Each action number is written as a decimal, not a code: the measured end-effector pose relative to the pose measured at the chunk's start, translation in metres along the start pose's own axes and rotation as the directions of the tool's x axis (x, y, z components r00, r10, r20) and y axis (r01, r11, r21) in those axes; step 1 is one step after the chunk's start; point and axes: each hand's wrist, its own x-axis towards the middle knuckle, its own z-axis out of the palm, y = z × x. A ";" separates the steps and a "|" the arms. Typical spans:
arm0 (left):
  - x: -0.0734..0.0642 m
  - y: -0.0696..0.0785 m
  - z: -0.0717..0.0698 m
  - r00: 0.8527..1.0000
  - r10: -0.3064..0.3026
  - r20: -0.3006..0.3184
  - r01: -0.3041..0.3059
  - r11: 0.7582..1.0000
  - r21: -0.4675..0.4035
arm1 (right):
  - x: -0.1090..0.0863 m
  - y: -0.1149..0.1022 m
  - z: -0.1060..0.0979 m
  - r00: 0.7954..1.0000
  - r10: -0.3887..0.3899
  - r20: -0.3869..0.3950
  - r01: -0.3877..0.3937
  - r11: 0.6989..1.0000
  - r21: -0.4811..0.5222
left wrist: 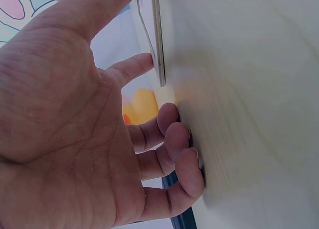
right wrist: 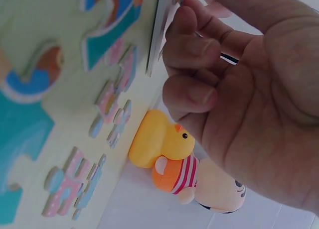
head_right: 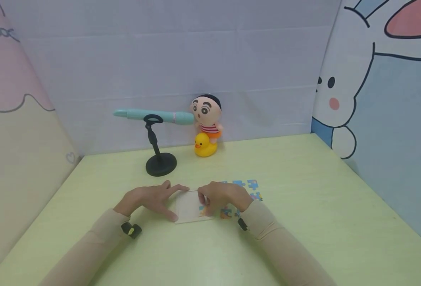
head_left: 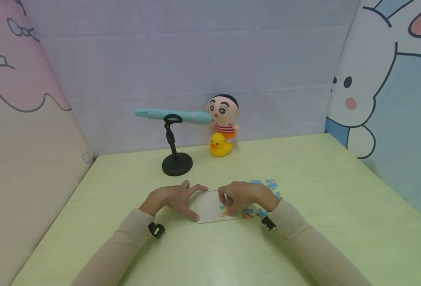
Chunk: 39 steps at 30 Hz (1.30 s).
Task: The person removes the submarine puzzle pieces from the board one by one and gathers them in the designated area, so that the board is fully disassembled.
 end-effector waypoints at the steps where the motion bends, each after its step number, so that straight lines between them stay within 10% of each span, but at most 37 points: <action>1: 0.000 0.000 0.000 1.000 0.001 0.001 -0.001 1.000 -0.002 | 0.000 0.000 0.000 1.000 -0.005 0.000 0.005 1.000 0.001; 20: -0.001 -0.005 0.008 1.000 -0.015 0.016 0.015 1.000 -0.009 | 0.000 0.002 -0.008 0.987 -0.161 0.004 0.161 0.987 -0.010; 39: 0.003 -0.003 -0.003 1.000 0.013 0.003 -0.013 1.000 0.007 | -0.032 0.026 -0.028 0.995 -0.095 0.027 0.093 0.992 0.085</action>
